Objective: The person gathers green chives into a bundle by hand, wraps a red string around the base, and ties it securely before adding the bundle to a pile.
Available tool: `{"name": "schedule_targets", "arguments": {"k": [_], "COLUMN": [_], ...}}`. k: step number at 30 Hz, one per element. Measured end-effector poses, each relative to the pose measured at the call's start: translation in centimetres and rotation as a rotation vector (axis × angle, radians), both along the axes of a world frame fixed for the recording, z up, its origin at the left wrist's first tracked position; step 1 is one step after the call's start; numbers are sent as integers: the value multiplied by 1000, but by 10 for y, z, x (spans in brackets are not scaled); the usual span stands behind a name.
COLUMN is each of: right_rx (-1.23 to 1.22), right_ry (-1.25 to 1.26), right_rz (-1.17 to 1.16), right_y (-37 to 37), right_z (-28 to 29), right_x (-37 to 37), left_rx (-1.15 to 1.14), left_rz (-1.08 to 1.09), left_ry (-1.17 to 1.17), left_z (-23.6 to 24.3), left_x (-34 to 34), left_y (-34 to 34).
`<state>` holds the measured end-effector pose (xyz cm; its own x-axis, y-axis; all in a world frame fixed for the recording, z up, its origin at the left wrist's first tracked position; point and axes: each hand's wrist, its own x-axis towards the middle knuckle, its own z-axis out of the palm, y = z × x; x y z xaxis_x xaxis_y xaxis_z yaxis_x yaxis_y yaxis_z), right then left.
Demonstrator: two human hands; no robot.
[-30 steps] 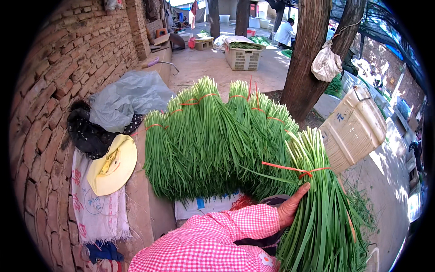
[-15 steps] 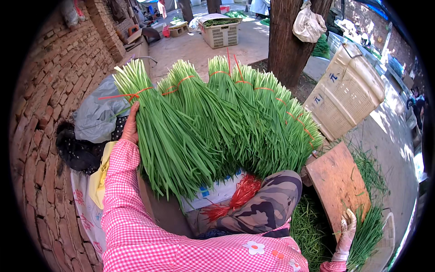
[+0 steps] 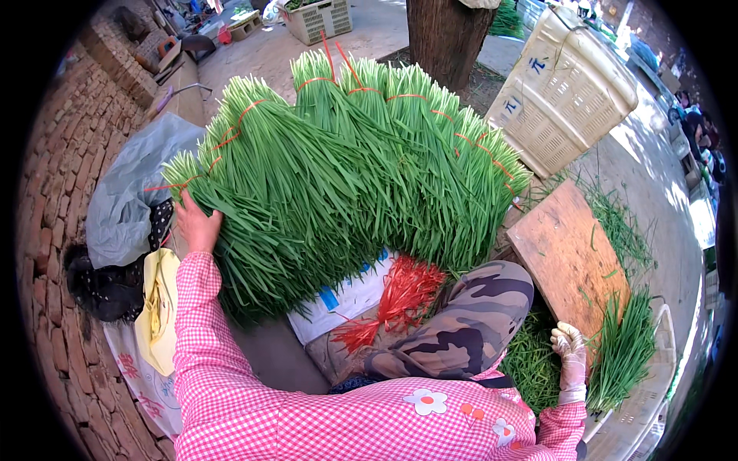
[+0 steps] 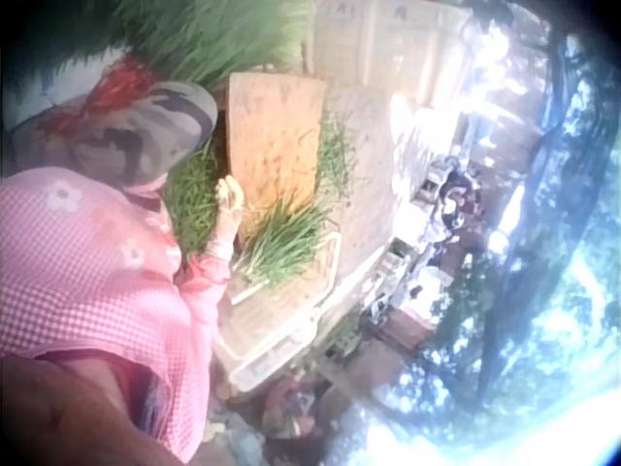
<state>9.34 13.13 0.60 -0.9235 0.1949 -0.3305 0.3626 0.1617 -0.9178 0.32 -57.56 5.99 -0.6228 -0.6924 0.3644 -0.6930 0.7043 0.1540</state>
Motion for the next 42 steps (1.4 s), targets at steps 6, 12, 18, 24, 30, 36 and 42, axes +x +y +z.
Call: {"name": "schedule_targets", "arguments": {"k": [6, 12, 18, 24, 30, 36, 42], "right_rx": [-36, -61, -49, -145, 189, 163, 211], "right_ry": [-25, -51, -103, -225, -336, -309, -382], "right_rz": [17, 50, -76, -91, 104, 89, 152], "right_y": [-16, -15, 1, 15, 30, 22, 22], "right_z": [-7, -18, -28, -57, -87, -97, -103], "right_x": [-6, 3, 23, 28, 44, 43, 45], "left_rx": [-128, -57, 252, 908, 717, 741, 542], "left_rz": [-924, -929, -1015, -1171, -711, -647, -562], "left_ry": [218, -233, 5, -1100, -1281, -353, -744], "left_z": [20, -38, -143, -300, -290, -322, -346], "left_x": [-106, -179, -151, 38, 66, 8, -33], "left_y": [175, 262, 274, 265, 249, 280, 289]}}
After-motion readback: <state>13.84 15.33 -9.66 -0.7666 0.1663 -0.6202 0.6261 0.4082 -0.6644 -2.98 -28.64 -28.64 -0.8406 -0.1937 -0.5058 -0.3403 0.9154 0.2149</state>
